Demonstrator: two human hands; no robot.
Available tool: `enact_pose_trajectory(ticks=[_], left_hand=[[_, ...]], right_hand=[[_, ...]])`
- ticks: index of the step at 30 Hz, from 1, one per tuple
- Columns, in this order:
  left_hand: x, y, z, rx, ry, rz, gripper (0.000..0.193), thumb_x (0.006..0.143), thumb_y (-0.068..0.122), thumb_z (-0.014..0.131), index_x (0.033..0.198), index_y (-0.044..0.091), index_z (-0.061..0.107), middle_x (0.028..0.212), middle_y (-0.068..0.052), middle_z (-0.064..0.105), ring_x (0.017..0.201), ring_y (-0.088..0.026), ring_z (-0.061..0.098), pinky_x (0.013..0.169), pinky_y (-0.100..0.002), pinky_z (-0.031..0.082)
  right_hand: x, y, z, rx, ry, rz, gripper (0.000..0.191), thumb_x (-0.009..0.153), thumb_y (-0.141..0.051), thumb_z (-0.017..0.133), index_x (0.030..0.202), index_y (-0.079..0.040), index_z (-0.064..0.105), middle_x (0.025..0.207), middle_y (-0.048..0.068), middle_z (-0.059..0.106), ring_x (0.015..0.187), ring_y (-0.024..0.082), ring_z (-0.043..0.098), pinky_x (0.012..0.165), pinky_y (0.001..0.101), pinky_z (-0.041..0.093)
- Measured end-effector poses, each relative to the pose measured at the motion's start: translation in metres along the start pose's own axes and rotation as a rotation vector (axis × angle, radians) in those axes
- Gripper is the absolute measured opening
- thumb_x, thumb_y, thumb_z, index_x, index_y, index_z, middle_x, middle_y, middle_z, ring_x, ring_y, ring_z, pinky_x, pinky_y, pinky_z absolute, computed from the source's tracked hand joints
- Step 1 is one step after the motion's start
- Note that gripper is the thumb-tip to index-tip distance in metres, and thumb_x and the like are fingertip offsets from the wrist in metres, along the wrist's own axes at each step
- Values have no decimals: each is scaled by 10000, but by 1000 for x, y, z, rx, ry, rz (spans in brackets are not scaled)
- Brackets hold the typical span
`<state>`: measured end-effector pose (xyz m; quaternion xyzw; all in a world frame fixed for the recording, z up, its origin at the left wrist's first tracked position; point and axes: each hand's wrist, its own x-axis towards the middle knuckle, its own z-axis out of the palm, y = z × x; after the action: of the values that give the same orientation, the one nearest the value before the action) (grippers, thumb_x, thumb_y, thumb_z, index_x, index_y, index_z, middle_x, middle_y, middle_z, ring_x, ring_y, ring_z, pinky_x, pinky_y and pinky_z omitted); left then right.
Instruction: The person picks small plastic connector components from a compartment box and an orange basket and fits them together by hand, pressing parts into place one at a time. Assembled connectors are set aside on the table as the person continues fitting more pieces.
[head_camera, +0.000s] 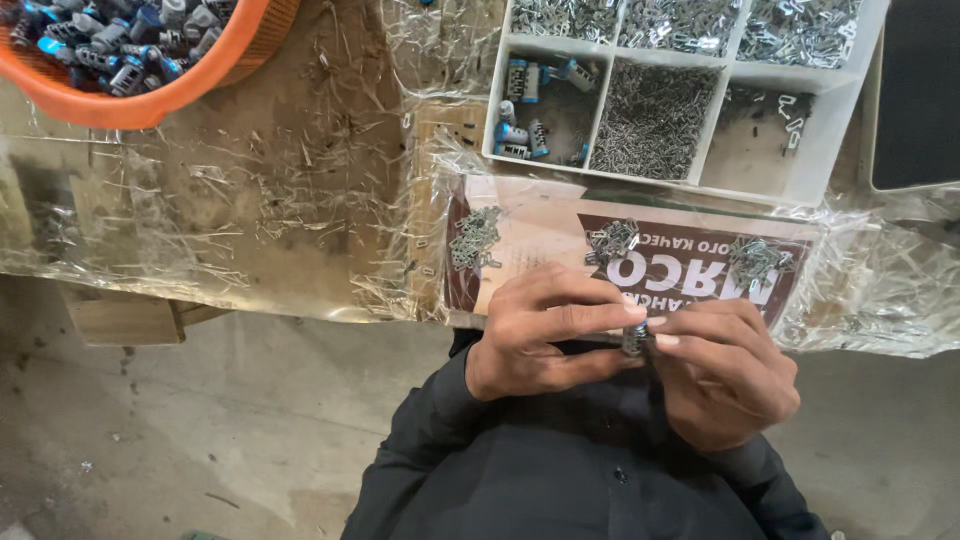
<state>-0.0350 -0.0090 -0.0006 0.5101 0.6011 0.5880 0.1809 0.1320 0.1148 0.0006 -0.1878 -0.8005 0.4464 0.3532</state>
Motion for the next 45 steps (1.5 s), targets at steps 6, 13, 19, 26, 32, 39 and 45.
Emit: enact_pose_trajectory(ticks=[6,13,19,26,32,39,45], left_hand=[[0,1,1,106,-10,20,479,795,131,918,1236,153,732,1172,-19,701,1033,-232,716,843,-324,576],[3,1,12,6,-78,40,464,793,96,919,1218,143,739,1154,-19,717,990,-219,718,832,-328,586],[6,0,13,-93,-45,35,444,798,113,938,1193,121,735,1130,-37,719,961,-224,726,793,-322,585],[10,-2,18,-80,-41,49,461,781,91,946,1189,101,732,1122,-43,717,937,-231,718,790,-335,586],[12,0,19,-69,-60,64,465,768,101,955,1176,102,732,1113,-45,716,912,-232,714,803,-356,577],[6,-1,20,-44,-59,45,444,777,120,953,1162,102,734,1099,-52,719,913,-232,719,803,-362,582],[9,1,25,-85,-93,23,413,798,126,936,1159,90,739,1106,-61,723,940,-236,731,815,-351,597]], right_hand=[[1,-1,-3,-292,-62,-206,288,775,65,800,1019,-75,737,956,114,719,870,266,659,792,352,529],[-23,12,-32,324,-245,594,294,848,-26,758,1138,-25,711,1009,68,685,908,134,652,803,257,524],[-36,19,-30,-740,-78,143,393,923,-189,867,1256,-73,693,1108,79,664,976,260,636,853,379,519],[-32,19,-23,-841,-169,194,837,751,-466,887,1416,-33,624,1045,112,569,957,311,553,800,429,491],[-42,27,-36,-644,-164,21,681,766,-344,932,1333,-91,653,1078,52,588,958,249,544,817,405,473],[-61,41,-40,-687,-212,-25,601,771,-362,917,1271,-84,731,1055,62,578,941,258,554,819,417,452],[-58,44,-52,-413,-227,-252,363,751,-74,789,1108,-140,785,1053,25,676,938,226,622,803,389,517]])
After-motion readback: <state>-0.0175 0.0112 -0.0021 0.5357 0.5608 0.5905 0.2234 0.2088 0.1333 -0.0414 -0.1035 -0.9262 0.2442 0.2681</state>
